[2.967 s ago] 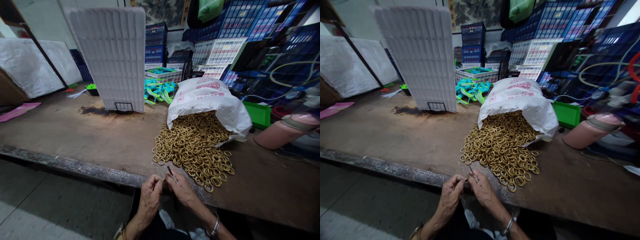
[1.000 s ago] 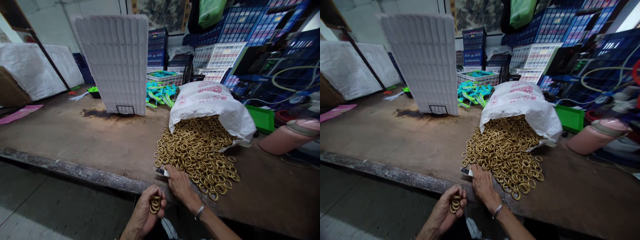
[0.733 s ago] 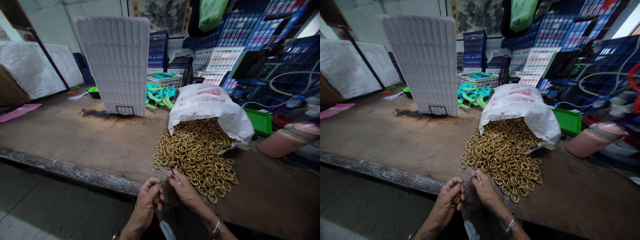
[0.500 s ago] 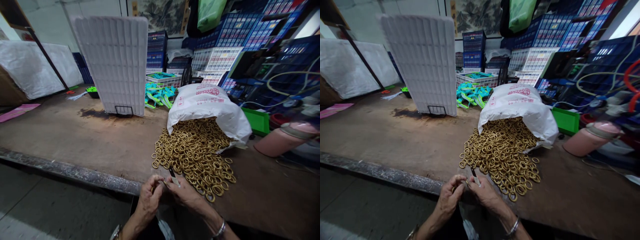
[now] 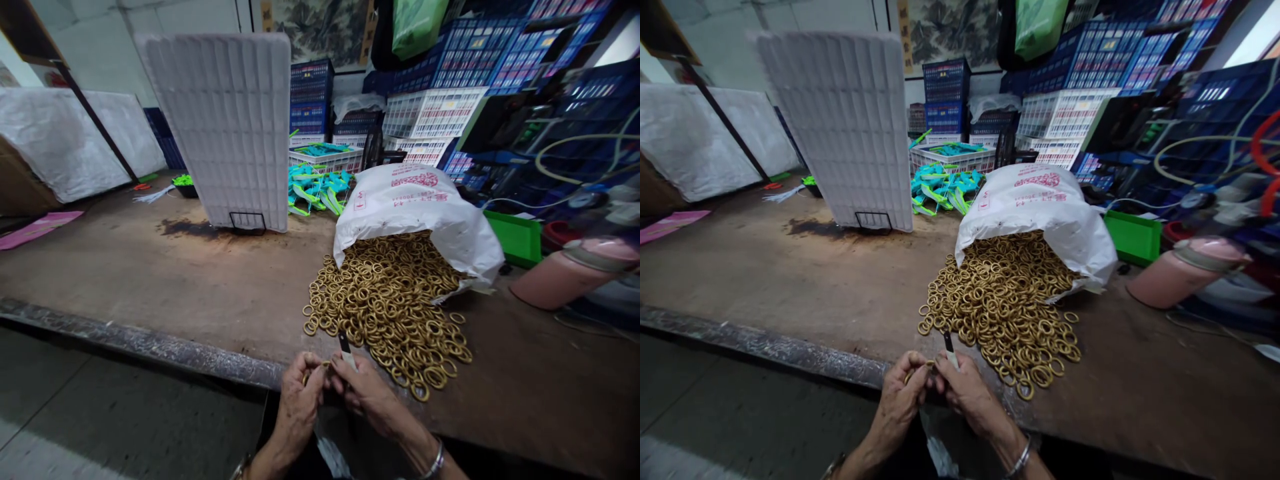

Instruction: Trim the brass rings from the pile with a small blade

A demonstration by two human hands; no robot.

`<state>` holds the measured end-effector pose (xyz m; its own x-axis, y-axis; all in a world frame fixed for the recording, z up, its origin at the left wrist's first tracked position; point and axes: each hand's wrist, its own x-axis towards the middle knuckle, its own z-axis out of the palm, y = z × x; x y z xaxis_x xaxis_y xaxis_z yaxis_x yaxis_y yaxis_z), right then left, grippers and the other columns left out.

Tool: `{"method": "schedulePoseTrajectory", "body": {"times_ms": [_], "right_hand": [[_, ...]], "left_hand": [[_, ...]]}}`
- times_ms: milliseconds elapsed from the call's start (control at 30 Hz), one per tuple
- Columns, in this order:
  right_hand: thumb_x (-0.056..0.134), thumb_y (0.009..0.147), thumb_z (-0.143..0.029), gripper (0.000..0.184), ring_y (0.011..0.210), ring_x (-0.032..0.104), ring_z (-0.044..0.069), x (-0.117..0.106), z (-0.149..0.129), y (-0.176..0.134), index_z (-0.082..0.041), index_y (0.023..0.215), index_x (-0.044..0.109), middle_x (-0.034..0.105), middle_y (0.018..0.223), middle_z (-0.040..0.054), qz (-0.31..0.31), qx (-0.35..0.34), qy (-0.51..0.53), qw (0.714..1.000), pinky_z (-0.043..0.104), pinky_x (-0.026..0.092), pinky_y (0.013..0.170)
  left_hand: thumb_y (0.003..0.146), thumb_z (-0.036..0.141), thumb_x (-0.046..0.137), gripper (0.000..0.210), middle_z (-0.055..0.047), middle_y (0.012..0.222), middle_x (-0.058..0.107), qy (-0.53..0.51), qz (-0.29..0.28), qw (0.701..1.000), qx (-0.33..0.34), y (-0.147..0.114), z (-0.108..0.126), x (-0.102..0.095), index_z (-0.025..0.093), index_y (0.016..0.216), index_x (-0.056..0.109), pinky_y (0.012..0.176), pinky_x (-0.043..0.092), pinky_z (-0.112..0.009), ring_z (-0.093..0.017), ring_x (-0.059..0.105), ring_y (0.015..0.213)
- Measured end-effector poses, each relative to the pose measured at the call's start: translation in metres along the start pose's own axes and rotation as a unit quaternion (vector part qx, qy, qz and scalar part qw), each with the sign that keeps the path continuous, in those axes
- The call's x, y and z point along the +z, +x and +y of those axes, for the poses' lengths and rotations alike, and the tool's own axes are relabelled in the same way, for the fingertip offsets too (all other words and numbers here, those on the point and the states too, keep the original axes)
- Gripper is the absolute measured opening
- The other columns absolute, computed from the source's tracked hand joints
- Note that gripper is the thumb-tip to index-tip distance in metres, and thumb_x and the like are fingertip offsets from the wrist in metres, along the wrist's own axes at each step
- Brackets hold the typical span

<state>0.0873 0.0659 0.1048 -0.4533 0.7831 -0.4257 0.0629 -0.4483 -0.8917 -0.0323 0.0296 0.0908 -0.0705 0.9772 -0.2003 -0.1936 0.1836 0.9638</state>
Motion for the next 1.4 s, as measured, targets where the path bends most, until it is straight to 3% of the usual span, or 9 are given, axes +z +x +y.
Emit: {"method": "schedulePoseTrajectory", "body": {"times_ms": [200, 367, 600, 733, 800, 900, 1200, 1300, 1400], "right_hand": [[0.054, 0.068, -0.042, 0.025, 0.043, 0.031, 0.005, -0.008, 0.005, 0.011, -0.019, 0.066, 0.043, 0.037, 0.049, -0.0087, 0.084, -0.079, -0.101, 0.988, 0.017, 0.025, 0.04], [0.048, 0.072, -0.037, 0.02, 0.048, 0.034, 0.007, -0.008, 0.0, 0.01, -0.019, 0.064, 0.043, 0.039, 0.052, -0.0067, 0.085, -0.124, -0.149, 0.977, 0.019, 0.028, 0.044], [0.037, 0.078, -0.038, 0.026, 0.046, 0.036, 0.009, -0.014, 0.0, 0.008, -0.021, 0.059, 0.041, 0.039, 0.049, -0.0055, 0.077, -0.126, -0.182, 0.972, 0.021, 0.029, 0.046], [0.035, 0.077, -0.026, 0.017, 0.052, 0.042, 0.011, -0.02, 0.006, 0.007, -0.02, 0.063, 0.043, 0.046, 0.055, -0.0026, 0.139, -0.165, -0.331, 0.919, 0.022, 0.031, 0.051], [0.035, 0.071, -0.015, 0.013, 0.056, 0.046, 0.013, -0.022, 0.01, 0.005, -0.02, 0.067, 0.046, 0.05, 0.059, -0.0011, 0.12, -0.181, -0.418, 0.882, 0.023, 0.031, 0.054], [0.035, 0.063, -0.007, 0.022, 0.06, 0.05, 0.013, -0.02, 0.012, 0.003, -0.02, 0.075, 0.049, 0.055, 0.064, -0.0002, 0.087, -0.189, -0.49, 0.846, 0.024, 0.031, 0.056], [0.036, 0.061, -0.006, 0.026, 0.058, 0.05, 0.013, -0.022, 0.017, 0.008, -0.02, 0.078, 0.05, 0.056, 0.063, -0.0012, 0.068, -0.185, -0.55, 0.811, 0.024, 0.027, 0.054], [0.038, 0.067, -0.009, 0.024, 0.058, 0.051, 0.013, -0.028, 0.013, 0.012, -0.019, 0.083, 0.052, 0.057, 0.064, -0.0001, 0.067, -0.152, -0.587, 0.792, 0.024, 0.025, 0.053], [0.037, 0.071, -0.008, 0.027, 0.059, 0.053, 0.013, -0.03, 0.005, 0.018, -0.018, 0.091, 0.052, 0.059, 0.067, 0.0018, 0.087, -0.117, -0.611, 0.778, 0.024, 0.025, 0.053]], "left_hand": [[0.074, 0.045, 0.054, 0.03, 0.006, 0.051, 0.048, -0.003, -0.019, 0.998, -0.064, -0.003, 0.009, 0.0, 0.016, 0.08, 0.052, 0.038, 0.022, -0.018, -0.004, 0.03, 0.035], [0.074, 0.049, 0.054, 0.034, 0.007, 0.045, 0.043, -0.002, -0.065, 0.996, -0.062, -0.002, 0.011, 0.0, 0.017, 0.065, 0.048, 0.035, 0.019, -0.017, -0.003, 0.027, 0.033], [0.075, 0.049, 0.053, 0.033, 0.008, 0.043, 0.041, -0.079, -0.086, 0.987, -0.108, -0.003, 0.007, 0.005, 0.018, 0.069, 0.046, 0.033, 0.016, -0.016, -0.003, 0.024, 0.033], [0.074, 0.051, 0.054, 0.034, 0.008, 0.045, 0.043, -0.072, -0.064, 0.989, -0.111, -0.002, 0.005, 0.005, 0.018, 0.069, 0.045, 0.034, 0.017, -0.016, -0.002, 0.026, 0.033], [0.072, 0.051, 0.055, 0.035, 0.007, 0.048, 0.045, -0.069, -0.054, 0.99, -0.106, -0.001, 0.008, 0.005, 0.018, 0.069, 0.045, 0.034, 0.017, -0.016, -0.002, 0.026, 0.034], [0.069, 0.05, 0.058, 0.035, 0.006, 0.053, 0.049, -0.067, -0.037, 0.992, -0.101, -0.001, 0.016, 0.007, 0.018, 0.071, 0.045, 0.035, 0.018, -0.017, -0.002, 0.028, 0.036], [0.074, 0.049, 0.054, 0.034, 0.006, 0.05, 0.044, 0.002, -0.035, 0.999, -0.019, 0.001, 0.011, 0.001, 0.017, 0.065, 0.046, 0.04, 0.024, -0.018, -0.004, 0.031, 0.039], [0.076, 0.049, 0.052, 0.036, 0.005, 0.051, 0.045, 0.014, -0.069, 0.997, 0.008, -0.006, 0.014, 0.001, 0.016, 0.064, 0.045, 0.04, 0.024, -0.017, -0.004, 0.032, 0.04], [0.076, 0.05, 0.052, 0.035, 0.006, 0.048, 0.045, -0.031, -0.124, 0.991, -0.027, -0.015, 0.022, 0.005, 0.017, 0.066, 0.045, 0.036, 0.02, -0.017, -0.003, 0.027, 0.034]]}}
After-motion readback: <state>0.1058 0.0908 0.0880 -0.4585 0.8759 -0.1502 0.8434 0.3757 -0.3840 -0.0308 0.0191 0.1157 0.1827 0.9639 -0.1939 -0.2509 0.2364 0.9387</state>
